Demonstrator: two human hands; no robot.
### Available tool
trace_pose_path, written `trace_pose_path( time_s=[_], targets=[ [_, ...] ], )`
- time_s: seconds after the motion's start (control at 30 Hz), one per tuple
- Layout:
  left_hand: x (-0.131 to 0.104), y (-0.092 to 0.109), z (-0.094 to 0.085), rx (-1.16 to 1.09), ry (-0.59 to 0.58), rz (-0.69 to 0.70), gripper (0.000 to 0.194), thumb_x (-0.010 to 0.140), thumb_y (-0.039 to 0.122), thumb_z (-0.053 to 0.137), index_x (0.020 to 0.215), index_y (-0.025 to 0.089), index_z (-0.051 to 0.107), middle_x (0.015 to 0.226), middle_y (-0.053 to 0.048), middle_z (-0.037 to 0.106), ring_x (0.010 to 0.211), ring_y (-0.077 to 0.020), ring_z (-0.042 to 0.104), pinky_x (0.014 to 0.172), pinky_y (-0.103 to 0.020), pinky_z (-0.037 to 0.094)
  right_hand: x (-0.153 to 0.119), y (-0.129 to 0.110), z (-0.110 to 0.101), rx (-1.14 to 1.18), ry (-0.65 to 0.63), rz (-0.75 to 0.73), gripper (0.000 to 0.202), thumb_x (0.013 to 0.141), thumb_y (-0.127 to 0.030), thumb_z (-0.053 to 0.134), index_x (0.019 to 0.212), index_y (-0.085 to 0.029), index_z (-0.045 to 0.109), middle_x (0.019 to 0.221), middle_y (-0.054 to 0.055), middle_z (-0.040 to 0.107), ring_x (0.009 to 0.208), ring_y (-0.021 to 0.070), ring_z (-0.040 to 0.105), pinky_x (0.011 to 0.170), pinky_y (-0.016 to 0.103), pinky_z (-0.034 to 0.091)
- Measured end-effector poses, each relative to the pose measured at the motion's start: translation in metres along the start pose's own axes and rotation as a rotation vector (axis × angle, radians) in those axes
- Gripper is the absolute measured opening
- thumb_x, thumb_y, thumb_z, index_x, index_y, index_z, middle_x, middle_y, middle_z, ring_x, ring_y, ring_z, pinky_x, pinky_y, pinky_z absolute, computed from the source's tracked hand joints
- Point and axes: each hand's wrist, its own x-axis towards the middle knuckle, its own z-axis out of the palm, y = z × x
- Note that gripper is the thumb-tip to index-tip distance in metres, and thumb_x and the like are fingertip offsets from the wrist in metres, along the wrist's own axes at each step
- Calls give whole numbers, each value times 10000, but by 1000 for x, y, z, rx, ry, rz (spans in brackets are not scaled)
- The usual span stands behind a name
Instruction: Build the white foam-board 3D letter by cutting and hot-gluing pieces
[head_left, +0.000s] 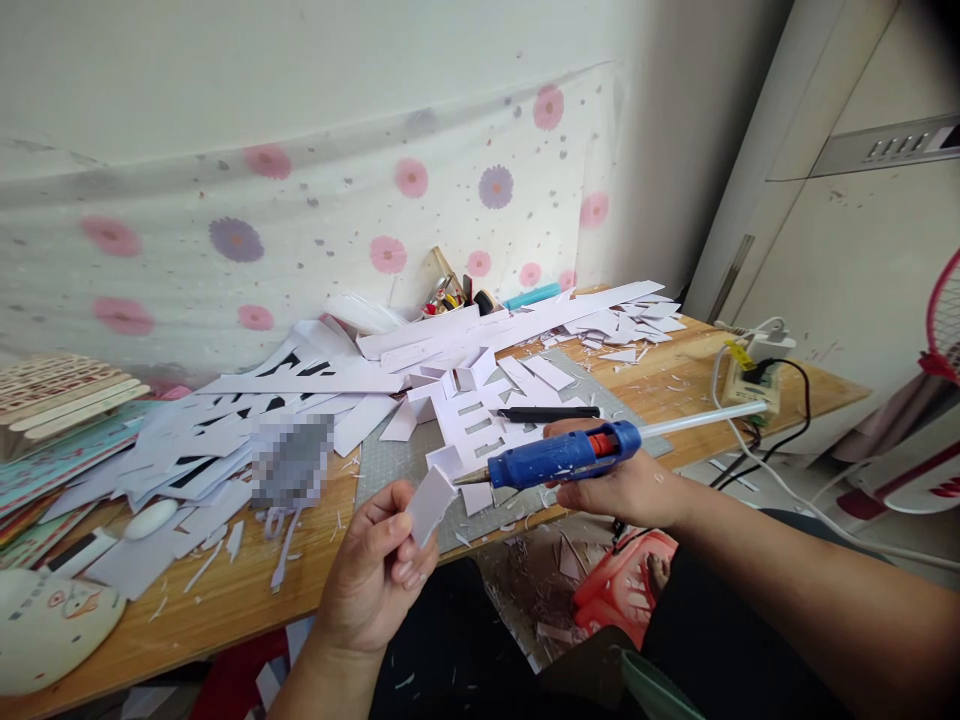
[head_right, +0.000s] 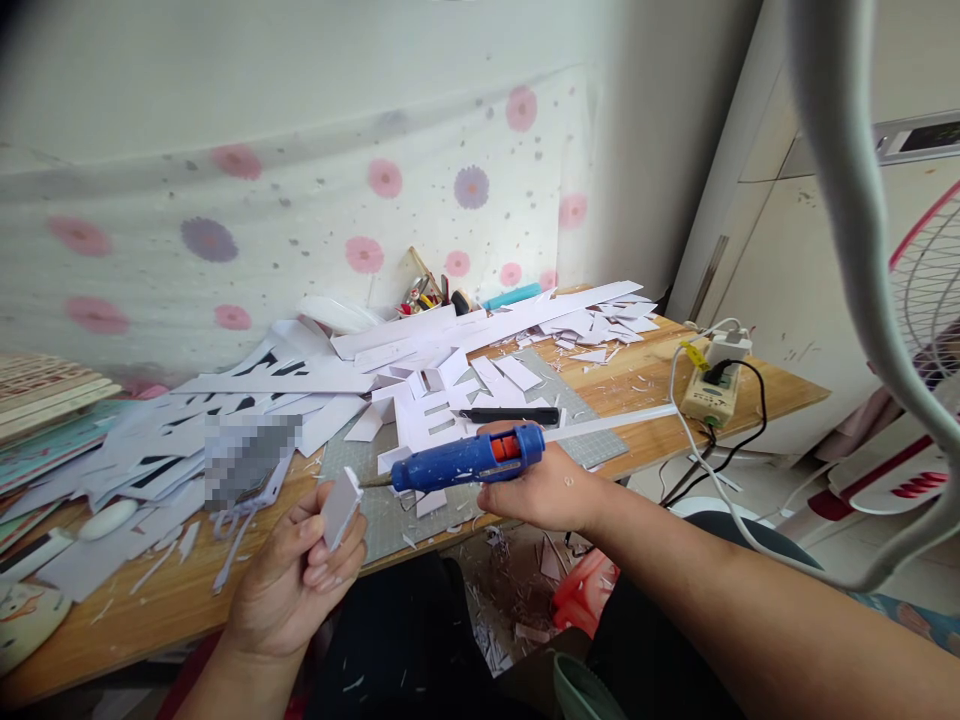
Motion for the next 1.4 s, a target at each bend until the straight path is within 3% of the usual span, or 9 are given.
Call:
trace_pose_path(
  time_s=[0.4, 0.57, 0.63, 0.73, 0.9, 1.07, 1.23, 1.33, 1.4],
  targets=[
    [8, 7, -1, 136, 180, 46, 299, 614, 308, 808, 649, 178, 540, 435, 90, 429, 363, -15, 307, 398, -135, 289, -1, 9, -16, -144, -49, -147, 147, 606, -188, 556, 607, -197, 409, 617, -30, 418, 590, 106, 379, 530, 239, 338],
    [10, 3, -9, 660, 307, 156, 324, 683, 426, 740, 623, 176, 543, 500, 55, 470, 442, -59, 387, 430, -161, 316, 8, 21, -47, 1, 9, 73, 196, 576, -229, 650, 751, -158, 601, 725, 13, 613, 677, 150, 553, 621, 271, 459],
    [11, 1, -12, 961, 310, 198, 310, 705, 464, 706, 654, 182, 586, 530, 40, 489, 487, -88, 432, 458, -180, 354, 13, 30, -70, -70, 136, 155, 159, 593, -191, 647, 746, -154, 624, 706, 1, 615, 666, 141, 556, 602, 255, 459],
    [13, 2, -13, 1214, 262, 257, 357, 713, 545, 640, 638, 200, 589, 546, 20, 530, 512, -128, 489, 475, -208, 395, 19, 50, -107, -305, 395, 367, 160, 715, -138, 594, 867, -161, 637, 800, 9, 645, 711, 143, 580, 611, 251, 475],
    [15, 7, -15, 1416, 252, 301, 355, 716, 576, 581, 655, 227, 589, 571, 14, 572, 531, -161, 550, 497, -232, 432, 30, 93, -140, -503, 522, 655, 285, 912, -326, 565, 1138, -155, 590, 1158, 85, 596, 966, 197, 601, 809, 370, 528],
    [17, 10, -21, 1453, 261, 464, 253, 735, 495, 598, 738, 242, 593, 686, 5, 603, 620, -172, 566, 584, -255, 452, 35, 107, -142, -652, 501, 771, 327, 922, -353, 553, 1190, -164, 562, 1203, 83, 572, 1022, 213, 590, 855, 408, 519],
    [13, 17, -20, 1459, 278, 595, 188, 793, 440, 577, 794, 252, 582, 875, -16, 614, 756, -189, 560, 714, -292, 440, 14, 75, -138, -791, 486, 792, 312, 905, -367, 575, 1116, -140, 603, 1154, 108, 597, 1008, 229, 591, 852, 411, 508],
    [9, 18, -16, 1450, 301, 638, 158, 822, 409, 562, 811, 252, 581, 940, -32, 604, 848, -212, 548, 784, -322, 421, 1, 44, -113, -876, 470, 695, 334, 844, -397, 622, 882, -70, 678, 963, 200, 646, 975, 332, 589, 803, 435, 465],
    [9, 18, -11, 1475, 271, 669, 139, 824, 381, 564, 799, 248, 598, 950, -42, 602, 889, -225, 551, 805, -335, 418, -1, 22, -82, -870, 370, 537, 331, 871, -420, 563, 815, -123, 698, 851, 147, 666, 887, 277, 609, 759, 369, 453]
  ],
)
